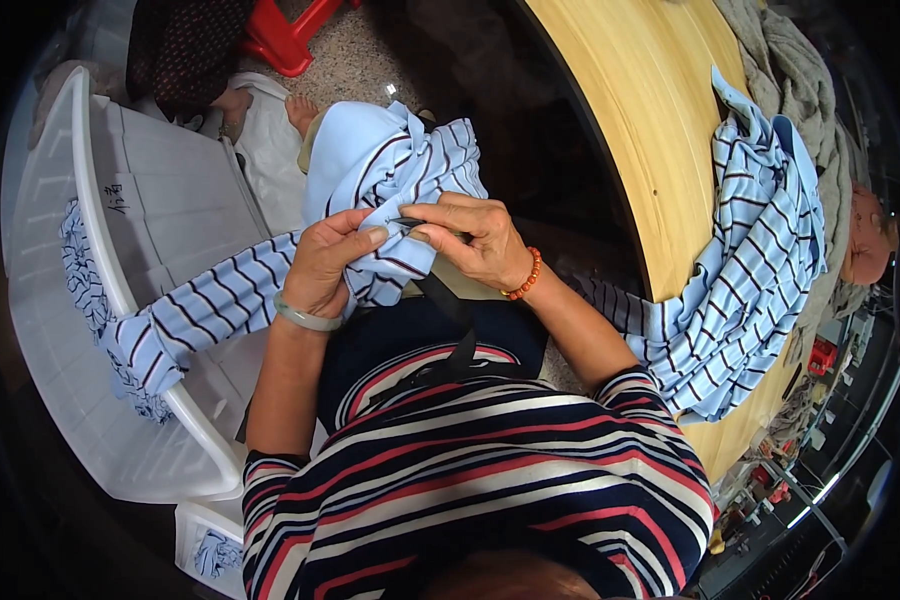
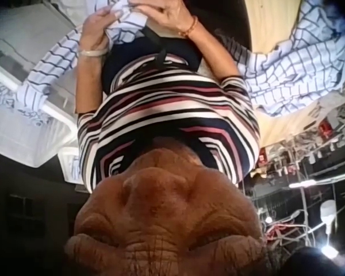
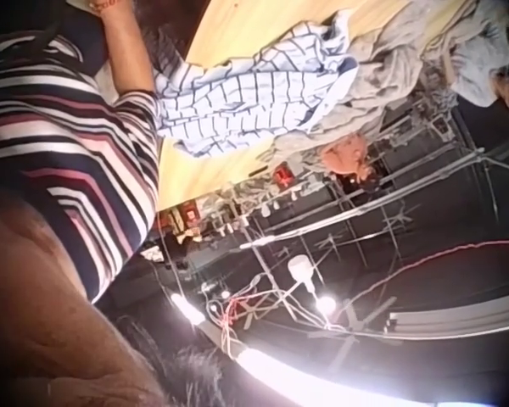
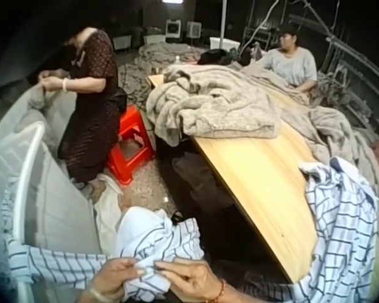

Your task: Inspecting garments and using a small clipper tool to remove loose threads or imperfections.

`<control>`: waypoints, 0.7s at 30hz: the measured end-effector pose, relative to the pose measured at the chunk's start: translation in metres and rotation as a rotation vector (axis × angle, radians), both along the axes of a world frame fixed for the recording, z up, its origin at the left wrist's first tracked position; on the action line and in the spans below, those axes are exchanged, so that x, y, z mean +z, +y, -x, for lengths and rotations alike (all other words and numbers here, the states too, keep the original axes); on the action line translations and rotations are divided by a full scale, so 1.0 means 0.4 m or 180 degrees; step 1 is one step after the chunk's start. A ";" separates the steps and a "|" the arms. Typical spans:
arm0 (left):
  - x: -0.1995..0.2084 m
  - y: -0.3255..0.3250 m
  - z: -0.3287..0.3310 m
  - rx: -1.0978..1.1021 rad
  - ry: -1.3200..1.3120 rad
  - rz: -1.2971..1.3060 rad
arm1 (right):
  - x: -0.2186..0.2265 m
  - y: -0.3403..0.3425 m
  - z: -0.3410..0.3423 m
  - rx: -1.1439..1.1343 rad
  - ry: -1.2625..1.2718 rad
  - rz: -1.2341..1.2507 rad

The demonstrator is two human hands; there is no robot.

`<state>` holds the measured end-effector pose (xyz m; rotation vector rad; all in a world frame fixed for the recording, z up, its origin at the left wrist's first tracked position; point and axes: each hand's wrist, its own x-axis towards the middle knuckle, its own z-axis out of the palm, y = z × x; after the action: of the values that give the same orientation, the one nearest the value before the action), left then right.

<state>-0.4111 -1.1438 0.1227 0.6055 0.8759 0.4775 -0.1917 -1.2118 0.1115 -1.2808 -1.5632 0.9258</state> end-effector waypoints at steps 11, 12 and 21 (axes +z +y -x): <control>0.008 0.004 -0.008 -0.0022 0.0098 -0.0158 | 0.017 0.017 -0.012 0.0047 -0.0132 -0.0053; 0.011 0.005 -0.009 -0.0006 0.0092 -0.0141 | 0.014 0.019 -0.014 0.0069 -0.0187 -0.0043; 0.005 0.010 -0.009 -0.0030 0.0066 -0.0115 | 0.003 0.012 -0.018 0.0038 0.0097 -0.0061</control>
<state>-0.4075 -1.1399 0.1246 0.6483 0.8854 0.4799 -0.1845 -1.2072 0.1129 -1.2397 -1.5543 0.9315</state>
